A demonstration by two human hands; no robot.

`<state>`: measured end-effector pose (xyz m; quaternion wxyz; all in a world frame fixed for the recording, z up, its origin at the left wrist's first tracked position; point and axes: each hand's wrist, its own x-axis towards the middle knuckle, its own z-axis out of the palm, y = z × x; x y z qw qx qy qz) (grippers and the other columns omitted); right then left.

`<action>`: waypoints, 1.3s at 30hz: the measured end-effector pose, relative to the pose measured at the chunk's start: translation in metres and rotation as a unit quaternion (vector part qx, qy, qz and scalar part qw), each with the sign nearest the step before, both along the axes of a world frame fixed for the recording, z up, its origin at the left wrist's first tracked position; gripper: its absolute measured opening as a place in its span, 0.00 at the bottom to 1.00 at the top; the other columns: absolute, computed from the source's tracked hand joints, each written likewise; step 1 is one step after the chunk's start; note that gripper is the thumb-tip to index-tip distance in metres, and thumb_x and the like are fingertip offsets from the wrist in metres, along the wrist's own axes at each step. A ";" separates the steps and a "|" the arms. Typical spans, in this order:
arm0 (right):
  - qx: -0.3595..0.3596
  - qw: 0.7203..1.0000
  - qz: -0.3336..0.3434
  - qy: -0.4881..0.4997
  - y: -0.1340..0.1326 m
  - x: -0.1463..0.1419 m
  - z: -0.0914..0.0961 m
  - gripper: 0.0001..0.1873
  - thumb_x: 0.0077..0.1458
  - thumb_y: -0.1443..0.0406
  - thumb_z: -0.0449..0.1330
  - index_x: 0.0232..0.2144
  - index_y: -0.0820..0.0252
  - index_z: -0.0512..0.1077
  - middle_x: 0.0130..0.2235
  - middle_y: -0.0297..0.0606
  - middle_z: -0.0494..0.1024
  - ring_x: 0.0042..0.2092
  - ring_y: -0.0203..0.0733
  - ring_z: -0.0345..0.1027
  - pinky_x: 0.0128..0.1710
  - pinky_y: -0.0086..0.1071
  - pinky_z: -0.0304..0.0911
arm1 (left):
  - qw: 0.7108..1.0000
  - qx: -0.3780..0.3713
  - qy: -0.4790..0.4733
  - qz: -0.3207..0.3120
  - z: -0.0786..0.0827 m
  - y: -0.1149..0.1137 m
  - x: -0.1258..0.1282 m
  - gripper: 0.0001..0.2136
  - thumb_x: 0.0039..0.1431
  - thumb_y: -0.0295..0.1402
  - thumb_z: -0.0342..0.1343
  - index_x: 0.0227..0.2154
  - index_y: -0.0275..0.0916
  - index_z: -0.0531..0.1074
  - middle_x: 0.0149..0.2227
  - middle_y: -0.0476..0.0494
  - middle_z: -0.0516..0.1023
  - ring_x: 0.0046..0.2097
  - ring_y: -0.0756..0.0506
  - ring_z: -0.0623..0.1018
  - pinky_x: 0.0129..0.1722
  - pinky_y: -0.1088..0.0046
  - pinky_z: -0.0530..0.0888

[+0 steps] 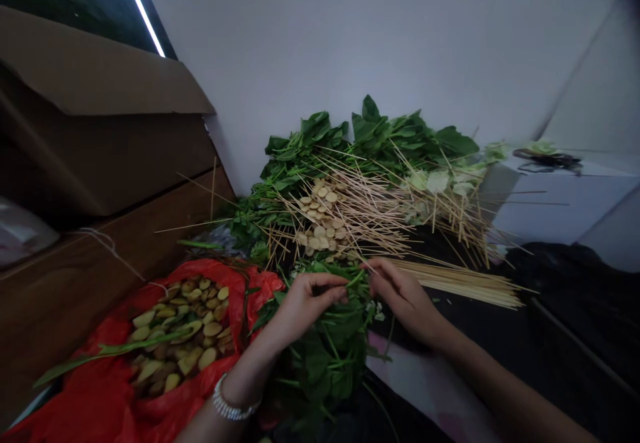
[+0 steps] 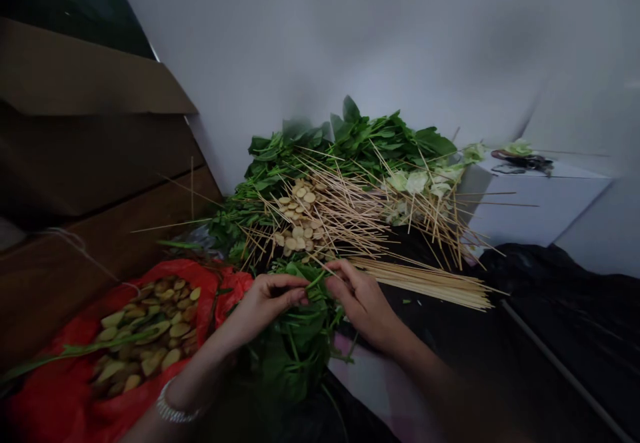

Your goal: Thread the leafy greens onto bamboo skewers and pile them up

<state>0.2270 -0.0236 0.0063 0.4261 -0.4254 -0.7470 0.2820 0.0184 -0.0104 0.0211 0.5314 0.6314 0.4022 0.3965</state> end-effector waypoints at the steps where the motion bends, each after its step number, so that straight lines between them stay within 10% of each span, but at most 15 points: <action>1: 0.019 1.000 -0.017 -0.017 -0.001 0.000 -0.002 0.13 0.67 0.60 0.47 0.47 0.56 0.68 0.28 0.31 0.74 0.30 0.37 0.69 0.31 0.30 0.62 | 0.999 -0.020 -0.035 0.015 0.000 0.001 -0.001 0.10 0.48 0.36 0.67 0.34 0.38 0.82 0.27 0.44 0.82 0.30 0.47 0.77 0.33 0.74 0.71; 11: 0.210 0.974 -0.047 -0.067 -0.006 -0.012 -0.024 0.14 0.64 0.71 0.50 0.48 0.56 0.70 0.42 0.39 0.80 0.42 0.38 0.76 0.41 0.29 0.69 | 0.976 -0.090 -0.180 0.084 -0.007 0.008 -0.016 0.14 0.45 0.39 0.70 0.32 0.36 0.82 0.26 0.46 0.79 0.28 0.53 0.73 0.30 0.79 0.68; 39: 0.213 0.973 -0.050 -0.076 -0.009 -0.011 -0.025 0.18 0.64 0.72 0.50 0.52 0.58 0.71 0.38 0.40 0.79 0.37 0.37 0.75 0.35 0.29 0.71 | 0.950 -0.143 -0.262 0.091 -0.005 0.007 -0.012 0.13 0.41 0.35 0.72 0.30 0.35 0.81 0.26 0.44 0.82 0.27 0.53 0.76 0.30 0.80 0.71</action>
